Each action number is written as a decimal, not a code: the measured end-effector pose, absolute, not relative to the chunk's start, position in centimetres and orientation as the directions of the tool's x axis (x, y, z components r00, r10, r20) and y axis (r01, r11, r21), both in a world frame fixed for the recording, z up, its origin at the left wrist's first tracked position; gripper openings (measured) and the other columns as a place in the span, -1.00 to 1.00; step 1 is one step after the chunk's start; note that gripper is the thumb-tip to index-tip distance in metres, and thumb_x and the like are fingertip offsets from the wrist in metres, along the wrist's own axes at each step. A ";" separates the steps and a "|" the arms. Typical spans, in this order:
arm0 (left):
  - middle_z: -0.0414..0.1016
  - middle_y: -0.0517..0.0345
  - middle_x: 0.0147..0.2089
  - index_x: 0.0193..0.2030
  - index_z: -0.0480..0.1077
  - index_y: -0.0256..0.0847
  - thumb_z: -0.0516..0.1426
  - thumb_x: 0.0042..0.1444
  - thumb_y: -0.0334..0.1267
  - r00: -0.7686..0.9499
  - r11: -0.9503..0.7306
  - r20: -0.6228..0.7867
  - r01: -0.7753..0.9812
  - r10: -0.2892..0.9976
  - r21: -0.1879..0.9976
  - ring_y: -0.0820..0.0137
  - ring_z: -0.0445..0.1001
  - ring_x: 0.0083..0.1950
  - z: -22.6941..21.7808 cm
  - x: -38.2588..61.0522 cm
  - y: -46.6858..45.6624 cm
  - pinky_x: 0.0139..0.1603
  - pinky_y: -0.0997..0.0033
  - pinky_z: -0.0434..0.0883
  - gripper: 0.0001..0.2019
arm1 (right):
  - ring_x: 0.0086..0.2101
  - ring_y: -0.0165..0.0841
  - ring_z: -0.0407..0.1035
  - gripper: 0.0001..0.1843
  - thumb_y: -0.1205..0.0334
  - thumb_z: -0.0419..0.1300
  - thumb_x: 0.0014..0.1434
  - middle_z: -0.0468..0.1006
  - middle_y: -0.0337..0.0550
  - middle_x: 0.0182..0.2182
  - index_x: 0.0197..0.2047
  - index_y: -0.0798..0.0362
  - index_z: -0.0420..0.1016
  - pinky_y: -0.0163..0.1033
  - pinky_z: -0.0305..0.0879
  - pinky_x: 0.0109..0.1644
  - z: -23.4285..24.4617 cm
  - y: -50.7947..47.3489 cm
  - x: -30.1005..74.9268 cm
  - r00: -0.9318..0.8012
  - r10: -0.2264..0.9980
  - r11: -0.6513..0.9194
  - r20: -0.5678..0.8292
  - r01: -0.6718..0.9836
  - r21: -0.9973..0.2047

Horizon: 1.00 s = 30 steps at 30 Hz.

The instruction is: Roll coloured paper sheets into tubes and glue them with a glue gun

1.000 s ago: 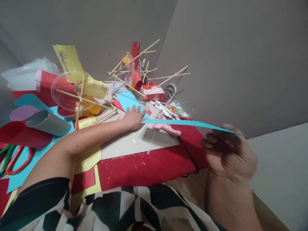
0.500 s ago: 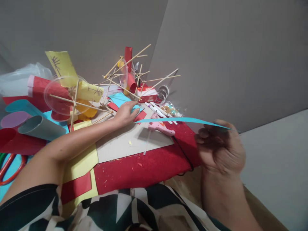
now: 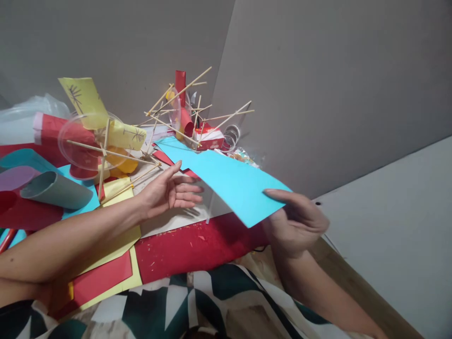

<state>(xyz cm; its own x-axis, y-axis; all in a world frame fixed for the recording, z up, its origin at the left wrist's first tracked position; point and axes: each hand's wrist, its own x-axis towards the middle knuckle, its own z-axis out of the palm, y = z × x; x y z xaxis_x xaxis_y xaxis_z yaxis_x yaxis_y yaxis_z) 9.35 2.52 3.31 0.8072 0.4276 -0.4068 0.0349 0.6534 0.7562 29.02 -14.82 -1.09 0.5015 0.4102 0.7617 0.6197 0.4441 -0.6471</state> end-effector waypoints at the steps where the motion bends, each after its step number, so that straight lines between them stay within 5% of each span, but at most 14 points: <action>1: 0.66 -0.12 -0.23 -0.11 0.52 -0.36 0.17 0.23 0.07 0.795 0.641 -0.405 0.027 0.451 0.767 0.25 0.66 -0.33 3.3 9.5 2.6 -0.33 0.33 0.62 -0.56 | -0.36 -0.33 0.58 -0.56 0.46 0.28 0.08 0.72 -0.28 -0.26 -0.06 -0.23 0.68 -0.26 0.46 -0.30 -1.1 -15.0 28.6 0.420 0.432 0.476 0.798 0.645 -0.597; 5: 0.66 0.05 -0.28 -0.16 0.52 -0.30 0.24 0.18 -0.37 0.664 0.547 -0.357 -0.094 0.657 0.832 0.39 0.62 -0.36 3.4 10.0 2.6 -0.30 0.40 0.61 -0.90 | -0.54 -0.41 0.48 -0.33 0.53 0.26 0.06 0.72 -0.26 -0.31 0.19 -0.20 0.54 -0.31 0.42 -0.48 -0.8 -14.7 27.0 0.062 0.503 0.608 0.862 0.683 -0.404; 7: 0.67 0.05 -0.24 -0.17 0.53 -0.32 0.23 0.11 -0.51 0.598 0.499 -0.322 -0.154 0.734 0.853 0.41 0.62 -0.32 3.5 9.9 2.9 -0.22 0.42 0.61 -0.85 | -0.48 -0.37 0.52 -0.22 0.50 0.29 0.07 0.72 -0.21 -0.28 0.34 -0.15 0.37 -0.28 0.48 -0.44 -0.9 -14.3 26.8 -0.001 0.450 0.668 0.893 0.664 -0.336; 12: 0.66 0.00 -0.22 -0.19 0.54 -0.36 0.26 0.10 -0.47 0.592 0.478 -0.307 -0.155 0.746 0.864 0.37 0.61 -0.32 3.4 9.0 4.0 -0.20 0.33 0.60 -0.88 | -0.13 -0.27 0.58 -0.11 0.52 0.26 0.12 0.64 -0.12 0.03 0.44 -0.23 0.17 -0.19 0.57 -0.21 -0.7 -12.4 28.5 0.153 0.420 0.631 0.895 0.659 -0.409; 15: 0.67 -0.04 -0.16 -0.14 0.55 -0.32 0.34 0.03 -0.38 0.663 0.466 -0.265 -0.145 0.701 0.873 0.32 0.62 -0.27 2.6 8.6 4.3 -0.18 0.27 0.58 -0.77 | 0.19 -0.11 0.39 -0.18 0.37 0.33 0.14 0.42 -0.04 0.29 0.41 -0.23 0.23 0.06 0.45 0.16 0.3 -11.2 29.3 -0.054 0.512 0.585 0.858 0.753 -0.302; 18: 0.67 -0.03 -0.21 -0.16 0.55 -0.30 0.43 -0.11 -0.28 0.708 0.458 -0.236 -0.139 0.666 0.878 0.29 0.60 -0.30 1.7 8.4 4.2 -0.19 0.26 0.56 -0.65 | 0.22 -0.12 0.34 -0.51 0.21 0.20 0.30 0.52 -0.01 0.19 0.29 -0.16 0.42 0.11 0.33 0.27 1.5 -10.2 28.9 -0.333 0.540 0.700 0.773 0.687 -0.193; 22: 0.67 0.07 -0.28 -0.23 0.55 -0.28 0.47 -0.20 -0.23 0.713 0.404 -0.173 -0.168 0.680 0.899 0.37 0.55 -0.34 1.5 7.9 4.4 -0.25 0.37 0.50 -0.62 | -0.08 -0.25 0.55 -0.77 0.18 0.15 0.35 0.70 -0.12 -0.21 -0.06 -0.07 0.64 -0.06 0.48 0.02 2.5 -9.0 27.3 -0.321 0.656 0.726 0.683 0.513 -0.457; 26: 0.65 0.17 -0.27 -0.24 0.55 -0.23 0.43 -0.13 -0.13 0.650 0.193 0.000 -0.226 0.760 0.955 0.44 0.52 -0.34 1.8 7.2 4.9 -0.23 0.43 0.47 -0.67 | -0.35 -0.36 0.51 -0.81 0.08 0.28 0.24 0.67 -0.21 -0.37 -0.27 -0.03 0.66 -0.20 0.46 -0.22 2.8 -7.7 26.0 0.027 0.907 0.377 0.419 0.388 -0.841; 30: 0.66 0.16 -0.26 -0.25 0.60 -0.20 0.41 -0.08 -0.02 0.645 -0.100 0.203 -0.194 0.737 0.976 0.35 0.56 -0.25 1.9 6.9 5.1 -0.19 0.40 0.48 -0.67 | -0.40 -0.39 0.42 -0.70 -0.07 0.42 0.03 0.61 -0.26 -0.45 -0.38 0.00 0.63 -0.22 0.41 -0.23 2.6 -6.2 25.7 0.152 0.972 0.164 0.178 0.100 -0.981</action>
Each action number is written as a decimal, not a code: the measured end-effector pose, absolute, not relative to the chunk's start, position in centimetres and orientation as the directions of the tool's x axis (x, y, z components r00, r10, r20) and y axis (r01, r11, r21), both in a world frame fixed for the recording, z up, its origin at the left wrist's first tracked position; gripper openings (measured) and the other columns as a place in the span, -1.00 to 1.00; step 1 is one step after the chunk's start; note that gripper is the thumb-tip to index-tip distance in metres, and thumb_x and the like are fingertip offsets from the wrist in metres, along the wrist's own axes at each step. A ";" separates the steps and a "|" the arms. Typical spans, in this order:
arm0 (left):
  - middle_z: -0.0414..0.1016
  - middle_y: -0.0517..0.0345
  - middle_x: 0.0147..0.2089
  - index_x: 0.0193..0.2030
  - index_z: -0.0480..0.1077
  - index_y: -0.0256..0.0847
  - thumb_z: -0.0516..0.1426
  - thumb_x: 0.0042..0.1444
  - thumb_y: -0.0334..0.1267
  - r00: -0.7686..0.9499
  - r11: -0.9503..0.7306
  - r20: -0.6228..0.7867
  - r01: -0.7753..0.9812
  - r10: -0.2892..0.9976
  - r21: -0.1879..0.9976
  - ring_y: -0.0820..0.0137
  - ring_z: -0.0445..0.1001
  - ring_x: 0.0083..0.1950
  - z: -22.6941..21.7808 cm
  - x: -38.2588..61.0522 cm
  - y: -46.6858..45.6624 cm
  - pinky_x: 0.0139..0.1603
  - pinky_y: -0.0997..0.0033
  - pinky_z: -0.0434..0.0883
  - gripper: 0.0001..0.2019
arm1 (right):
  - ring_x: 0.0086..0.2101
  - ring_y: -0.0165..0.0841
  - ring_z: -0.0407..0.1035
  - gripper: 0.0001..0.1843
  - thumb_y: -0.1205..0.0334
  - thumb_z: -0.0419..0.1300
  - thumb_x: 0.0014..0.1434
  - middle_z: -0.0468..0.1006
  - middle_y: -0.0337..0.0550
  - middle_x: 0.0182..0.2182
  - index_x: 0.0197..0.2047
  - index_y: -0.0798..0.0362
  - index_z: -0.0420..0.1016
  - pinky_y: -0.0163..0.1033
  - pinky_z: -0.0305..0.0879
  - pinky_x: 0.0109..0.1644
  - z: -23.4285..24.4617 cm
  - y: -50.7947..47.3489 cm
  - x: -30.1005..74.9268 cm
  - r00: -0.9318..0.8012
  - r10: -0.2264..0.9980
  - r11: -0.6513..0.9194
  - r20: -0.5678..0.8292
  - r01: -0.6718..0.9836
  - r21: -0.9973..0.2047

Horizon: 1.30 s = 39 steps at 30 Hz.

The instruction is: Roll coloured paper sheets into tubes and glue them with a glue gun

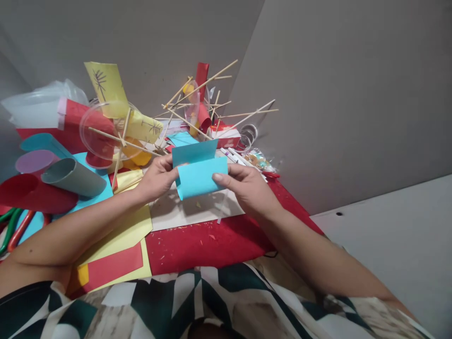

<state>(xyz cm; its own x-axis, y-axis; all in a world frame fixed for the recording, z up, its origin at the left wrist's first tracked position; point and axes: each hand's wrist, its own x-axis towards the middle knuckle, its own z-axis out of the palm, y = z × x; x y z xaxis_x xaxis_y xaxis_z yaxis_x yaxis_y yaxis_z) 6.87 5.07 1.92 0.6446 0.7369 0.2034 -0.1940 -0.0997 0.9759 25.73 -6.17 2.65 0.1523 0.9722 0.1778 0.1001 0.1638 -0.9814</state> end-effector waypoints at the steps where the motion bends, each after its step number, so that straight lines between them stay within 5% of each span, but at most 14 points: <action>1: 0.66 0.15 -0.27 -0.25 0.61 -0.20 0.41 -0.07 -0.01 0.651 -0.154 0.237 -0.183 0.721 0.971 0.33 0.56 -0.23 1.9 6.8 5.0 -0.18 0.40 0.48 -0.67 | -0.42 -0.39 0.40 -0.67 -0.10 0.43 0.01 0.58 -0.27 -0.47 -0.43 0.00 0.61 -0.22 0.40 -0.23 2.5 -5.9 25.8 0.158 0.977 0.139 0.144 0.040 -0.989; 6: 0.68 0.13 -0.20 -0.17 0.64 -0.17 0.37 0.02 -0.08 0.654 -0.313 0.325 -0.140 0.683 0.939 0.24 0.60 -0.11 2.0 6.5 4.6 -0.12 0.37 0.52 -0.72 | -0.44 -0.38 0.36 -0.60 -0.17 0.41 -0.01 0.54 -0.26 -0.53 -0.55 -0.01 0.55 -0.21 0.36 -0.21 1.8 -5.2 26.1 0.154 0.986 0.083 0.067 -0.100 -0.991; 13: 0.67 0.10 0.01 -0.12 0.66 -0.10 0.26 0.13 -0.30 0.628 -0.529 0.444 -0.060 0.639 0.846 0.20 0.59 0.09 2.1 6.1 4.1 0.21 0.24 0.45 -0.81 | -0.48 -0.44 0.29 -0.68 0.00 0.46 -0.13 0.48 -0.27 -0.57 -0.60 0.04 0.53 -0.25 0.28 -0.29 2.0 -5.3 25.8 0.185 0.983 0.021 -0.019 -0.212 -0.977; 28: 0.67 0.01 0.01 -0.09 0.66 -0.07 0.35 -0.09 -0.37 0.736 -0.585 0.403 -0.012 0.543 0.811 0.18 0.60 0.09 1.2 5.1 5.3 0.23 0.26 0.45 -0.65 | -0.54 -0.48 0.14 -0.63 0.04 0.46 -0.19 0.33 -0.32 -0.66 -0.67 0.06 0.41 -0.30 0.09 -0.43 1.9 -5.1 25.2 0.177 0.978 -0.063 -0.113 -0.268 -0.961; 32: 0.69 0.06 -0.05 -0.12 0.67 -0.07 0.30 -0.02 -0.34 0.677 -0.618 0.463 -0.016 0.571 0.786 0.24 0.64 -0.04 1.8 5.3 5.0 0.09 0.31 0.51 -0.72 | -0.50 -0.44 0.26 -0.62 -0.07 0.42 -0.06 0.43 -0.26 -0.59 -0.56 0.07 0.50 -0.29 0.24 -0.38 1.8 -5.2 25.9 0.218 0.976 0.028 -0.027 -0.246 -0.969; 35: 0.66 0.17 -0.34 -0.34 0.65 -0.12 0.31 -0.01 -0.26 0.565 -0.479 0.423 -0.056 0.708 0.876 0.32 0.58 -0.31 2.9 5.8 4.4 -0.20 0.37 0.54 -0.92 | -0.43 -0.40 0.38 -0.66 -0.07 0.32 0.10 0.55 -0.21 -0.47 -0.45 0.04 0.53 -0.30 0.28 -0.41 2.0 -5.4 26.8 0.331 0.933 0.173 0.139 -0.075 -0.982; 39: 0.44 0.26 -0.60 -0.65 0.46 -0.21 0.42 -0.20 -0.13 0.570 -0.245 0.296 -0.167 0.767 0.955 0.45 0.39 -0.52 4.0 6.5 4.2 -0.42 0.43 0.46 -0.72 | -0.24 -0.38 0.50 -0.77 0.15 0.37 0.06 0.62 -0.23 -0.27 -0.19 -0.03 0.56 -0.27 0.44 -0.20 2.6 -5.5 27.4 0.351 0.883 0.290 0.312 0.115 -0.950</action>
